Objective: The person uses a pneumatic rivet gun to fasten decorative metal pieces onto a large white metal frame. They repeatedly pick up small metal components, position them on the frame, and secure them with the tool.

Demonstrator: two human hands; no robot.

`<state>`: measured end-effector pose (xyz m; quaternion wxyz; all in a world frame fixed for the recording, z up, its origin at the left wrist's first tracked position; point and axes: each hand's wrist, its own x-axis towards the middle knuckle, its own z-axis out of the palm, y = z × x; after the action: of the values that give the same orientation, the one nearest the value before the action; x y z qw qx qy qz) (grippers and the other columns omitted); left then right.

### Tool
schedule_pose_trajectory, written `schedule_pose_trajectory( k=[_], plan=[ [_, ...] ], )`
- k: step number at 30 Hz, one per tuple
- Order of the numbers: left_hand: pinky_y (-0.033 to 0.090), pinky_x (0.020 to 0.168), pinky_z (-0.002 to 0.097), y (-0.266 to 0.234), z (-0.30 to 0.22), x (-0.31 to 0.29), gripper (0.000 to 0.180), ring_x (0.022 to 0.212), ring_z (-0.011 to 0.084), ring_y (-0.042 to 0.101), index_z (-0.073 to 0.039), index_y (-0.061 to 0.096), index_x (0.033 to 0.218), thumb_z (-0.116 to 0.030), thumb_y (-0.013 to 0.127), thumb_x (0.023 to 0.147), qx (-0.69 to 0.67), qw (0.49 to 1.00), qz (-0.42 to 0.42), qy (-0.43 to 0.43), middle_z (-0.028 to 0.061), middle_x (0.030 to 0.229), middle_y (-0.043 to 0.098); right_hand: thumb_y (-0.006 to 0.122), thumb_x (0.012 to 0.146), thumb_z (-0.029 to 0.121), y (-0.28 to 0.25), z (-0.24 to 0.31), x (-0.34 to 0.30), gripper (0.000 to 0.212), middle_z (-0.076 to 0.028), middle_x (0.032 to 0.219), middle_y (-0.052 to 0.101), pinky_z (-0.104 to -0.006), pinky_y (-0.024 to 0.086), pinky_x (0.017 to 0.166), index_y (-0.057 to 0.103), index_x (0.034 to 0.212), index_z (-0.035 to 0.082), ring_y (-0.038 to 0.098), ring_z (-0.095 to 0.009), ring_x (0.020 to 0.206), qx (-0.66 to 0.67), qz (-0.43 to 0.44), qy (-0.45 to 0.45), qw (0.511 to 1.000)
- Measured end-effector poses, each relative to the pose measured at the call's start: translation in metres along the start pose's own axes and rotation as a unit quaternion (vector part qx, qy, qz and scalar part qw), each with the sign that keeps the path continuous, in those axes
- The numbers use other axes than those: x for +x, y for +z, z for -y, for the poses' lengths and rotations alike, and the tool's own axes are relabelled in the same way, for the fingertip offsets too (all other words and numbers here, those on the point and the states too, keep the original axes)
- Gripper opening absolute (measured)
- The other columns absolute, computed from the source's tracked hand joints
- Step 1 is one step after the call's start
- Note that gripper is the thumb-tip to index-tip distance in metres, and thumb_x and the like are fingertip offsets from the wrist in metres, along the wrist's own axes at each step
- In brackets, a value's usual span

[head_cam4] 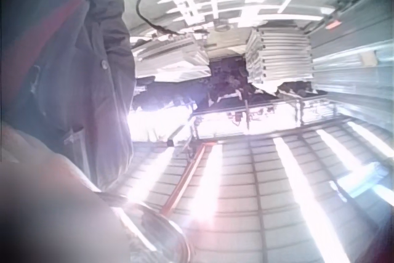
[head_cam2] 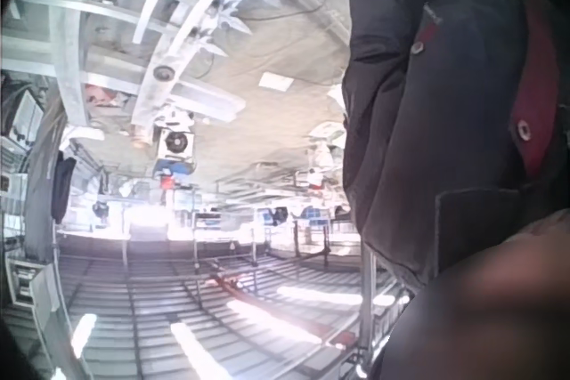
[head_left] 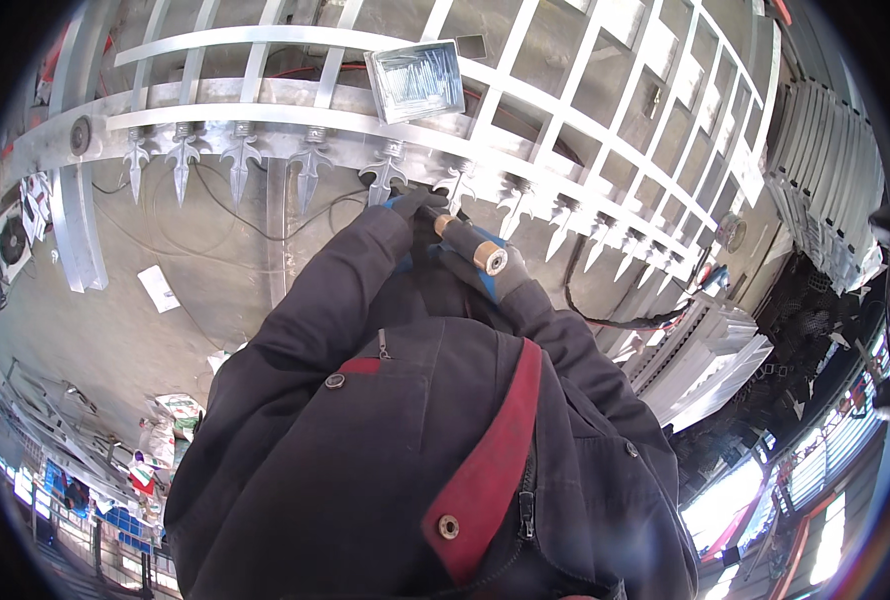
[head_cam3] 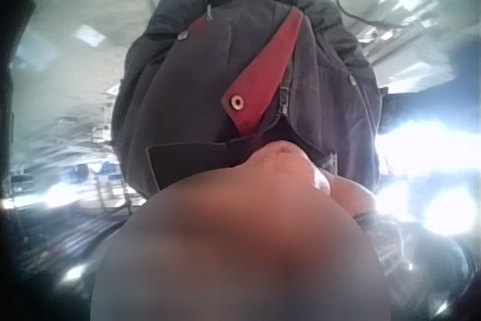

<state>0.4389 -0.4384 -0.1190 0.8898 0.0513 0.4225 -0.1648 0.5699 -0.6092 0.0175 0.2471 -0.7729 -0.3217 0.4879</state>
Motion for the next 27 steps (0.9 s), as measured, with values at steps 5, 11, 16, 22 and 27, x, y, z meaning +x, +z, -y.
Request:
schedule_pose_trajectory(
  k=[5, 11, 16, 22, 27],
  plan=[
    [0.061, 0.082, 0.0450, 0.003, 0.001, -0.020, 0.042, 0.096, 0.0230, 0.075, -0.015, 0.070, 0.124, -0.050, 0.066, 0.101, 0.049, 0.997, -0.051, -0.017, 0.0040, 0.110, 0.076, 0.073, 0.095, 0.049, -0.014, 0.033, -0.011, 0.050, -0.013, 0.113, 0.076, -0.0445, 0.057, 0.085, 0.066, 0.136, 0.021, 0.073, -0.036, 0.103, 0.020, -0.013, -0.041, 0.999],
    [0.045, 0.052, 0.0313, 0.001, -0.004, -0.017, 0.035, 0.061, 0.0115, 0.055, -0.016, 0.072, 0.109, -0.050, 0.067, 0.101, 0.049, 0.998, -0.014, -0.022, -0.0023, 0.082, 0.065, 0.074, 0.097, 0.044, -0.016, 0.045, -0.016, 0.046, -0.011, 0.116, 0.076, -0.0415, 0.058, 0.087, 0.066, 0.136, 0.020, 0.074, -0.033, 0.105, -0.014, -0.035, -0.064, 0.997],
    [0.046, 0.050, 0.0333, 0.003, -0.041, -0.043, 0.036, 0.053, 0.0152, 0.057, -0.007, 0.067, 0.099, -0.041, 0.061, 0.105, 0.105, 0.991, -0.075, 0.046, 0.0035, 0.073, 0.062, 0.079, 0.095, 0.026, -0.028, 0.056, -0.037, 0.044, -0.011, 0.124, 0.075, -0.0367, 0.057, 0.092, 0.068, 0.134, 0.010, 0.074, -0.025, 0.111, 0.124, -0.040, -0.063, 0.989],
    [0.056, 0.064, 0.0363, 0.073, -0.119, -0.090, 0.057, 0.072, 0.0197, 0.071, -0.002, 0.065, 0.120, -0.056, 0.054, 0.107, 0.145, 0.937, -0.164, 0.270, 0.0109, 0.093, 0.075, 0.079, 0.096, 0.017, -0.057, 0.066, -0.086, 0.039, -0.003, 0.107, 0.075, -0.0310, 0.056, 0.079, 0.067, 0.130, 0.003, 0.070, -0.013, 0.093, 0.291, -0.032, 0.054, 0.954],
    [0.058, 0.063, 0.0398, 0.087, -0.089, -0.098, 0.072, 0.072, 0.0214, 0.073, -0.002, 0.059, 0.140, -0.064, 0.039, 0.109, 0.157, 0.955, -0.214, 0.135, 0.0082, 0.103, 0.078, 0.078, 0.097, 0.020, -0.054, 0.030, -0.119, 0.031, -0.001, 0.091, 0.065, -0.0294, 0.049, 0.065, 0.066, 0.121, 0.004, 0.060, -0.010, 0.079, 0.278, -0.081, 0.178, 0.940]
  ],
)
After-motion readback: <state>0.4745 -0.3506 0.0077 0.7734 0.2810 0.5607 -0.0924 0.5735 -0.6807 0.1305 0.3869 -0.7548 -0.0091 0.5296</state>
